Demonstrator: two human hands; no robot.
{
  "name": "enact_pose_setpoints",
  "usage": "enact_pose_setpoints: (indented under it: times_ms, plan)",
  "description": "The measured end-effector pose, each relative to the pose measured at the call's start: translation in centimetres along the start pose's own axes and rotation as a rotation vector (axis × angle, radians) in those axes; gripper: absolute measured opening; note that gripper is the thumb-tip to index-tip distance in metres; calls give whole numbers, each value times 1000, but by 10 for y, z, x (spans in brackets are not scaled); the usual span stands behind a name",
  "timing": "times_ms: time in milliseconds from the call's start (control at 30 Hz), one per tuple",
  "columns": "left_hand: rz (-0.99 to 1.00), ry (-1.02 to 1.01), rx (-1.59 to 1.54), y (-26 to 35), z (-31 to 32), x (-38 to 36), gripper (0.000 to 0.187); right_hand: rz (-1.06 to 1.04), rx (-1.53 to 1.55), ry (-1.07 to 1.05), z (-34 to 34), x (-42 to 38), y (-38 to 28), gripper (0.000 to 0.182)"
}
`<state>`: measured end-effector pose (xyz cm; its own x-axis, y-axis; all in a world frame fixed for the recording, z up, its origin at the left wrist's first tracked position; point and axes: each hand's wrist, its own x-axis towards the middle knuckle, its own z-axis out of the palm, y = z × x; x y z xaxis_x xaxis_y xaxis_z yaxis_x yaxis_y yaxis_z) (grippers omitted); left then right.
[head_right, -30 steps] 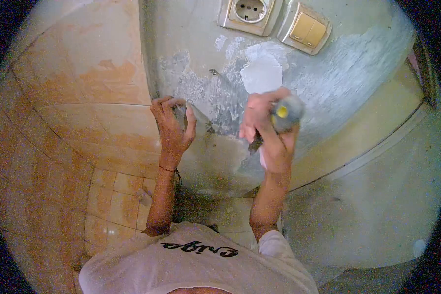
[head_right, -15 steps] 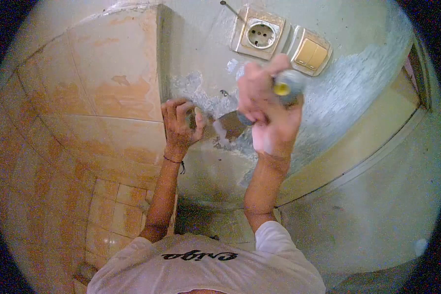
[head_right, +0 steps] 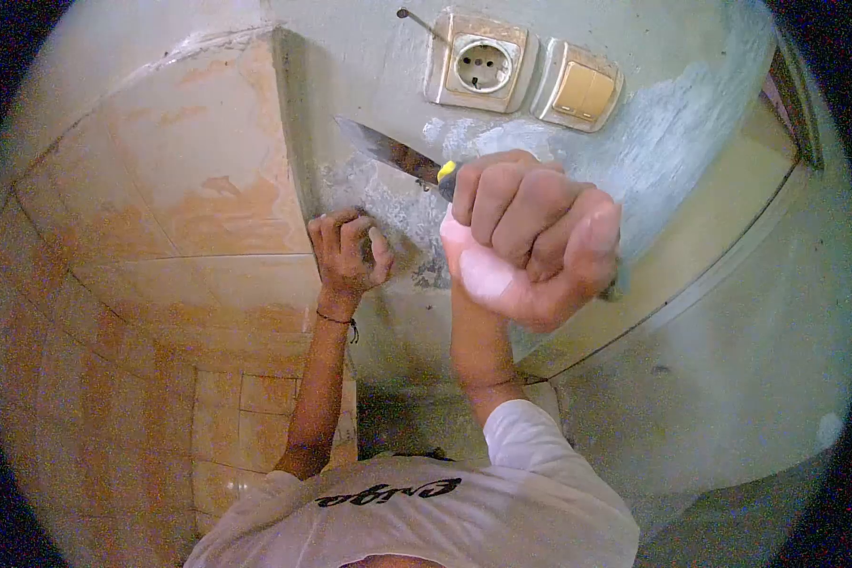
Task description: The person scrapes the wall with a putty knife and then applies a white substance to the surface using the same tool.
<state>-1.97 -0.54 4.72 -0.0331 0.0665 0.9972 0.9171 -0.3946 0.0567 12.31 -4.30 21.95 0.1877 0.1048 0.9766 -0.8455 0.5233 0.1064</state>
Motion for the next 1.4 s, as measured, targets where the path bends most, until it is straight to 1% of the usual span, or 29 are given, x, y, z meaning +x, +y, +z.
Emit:
enact_pose_setpoints:
  times_ms: [67,100,133,167,467,500,533,567,600,633,667,767,800,867,900,967,1000,1033,1067,1100,1133,1200,1233,1267,1300,1333,1400]
  plan:
    - [-5,-12,-11,0,-1,0,25,21,2,6,-9,-5,8,42]
    - [-12,-10,-10,0,-1,-1,25,15,37,-117,-22,-8,21,29]
    - [-16,-15,-9,0,0,-2,25,11,72,-237,-27,-10,27,37]
    - [-17,-21,-8,0,0,-2,25,15,72,-236,-29,-11,27,37]
    - [-19,18,13,3,-1,2,24,20,-25,-154,-28,-17,27,35]
    - [-14,20,12,4,-1,1,24,-61,34,-82,-27,-20,29,12]
    - [-5,14,7,4,-3,1,23,-147,102,-14,-25,-19,32,23]
    - [1,8,7,2,-3,1,22,-155,108,28,-22,-18,20,22]
    - [2,16,15,0,-1,1,22,-156,119,24,-22,-16,16,22]
    - [-1,13,16,-1,0,-1,22,-181,45,21,-23,-15,13,22]
    - [-5,8,15,-1,1,-3,21,-206,-31,19,-24,-15,12,21]
    - [-23,-23,10,0,-1,-4,21,-161,-34,9,-22,-19,32,26]
    - [-19,-21,10,-1,-1,-3,21,-165,-32,8,-23,-17,25,26]
    - [-9,-9,22,0,-1,-3,22,-278,77,138,-25,-12,4,28]
    - [-10,-6,21,0,-1,-2,22,-277,76,136,-31,-12,7,28]
    - [-24,-13,17,0,-2,-3,23,-543,-536,63,-47,-14,19,30]
    - [-27,-19,12,1,-2,-4,23,-539,-544,65,-46,-16,22,30]
    - [-32,-11,15,1,-1,-5,24,-297,-265,-17,-43,-19,27,16]
    - [-33,-1,19,1,0,-4,25,-57,16,-96,-39,-21,32,15]
    - [-26,0,16,-1,-1,-3,25,-175,166,-31,-35,-22,32,21]
    - [1,-5,21,-1,-2,-3,26,-179,168,-34,-31,-21,24,21]
    - [22,-1,36,-3,-2,-1,27,-252,163,239,-22,-16,5,23]
    - [-1,-1,23,-2,-1,-2,25,-245,167,239,-23,-19,14,23]
    - [-25,-4,7,0,-1,-4,24,-160,79,173,-24,-26,28,19]
    - [-29,-7,7,1,-2,-6,24,-78,-13,108,-26,-31,35,21]
    - [-38,-10,10,1,-1,-6,24,-80,-17,109,-30,-34,33,21]
    - [-35,-4,13,-2,0,-3,23,-332,-404,275,-36,-32,30,22]
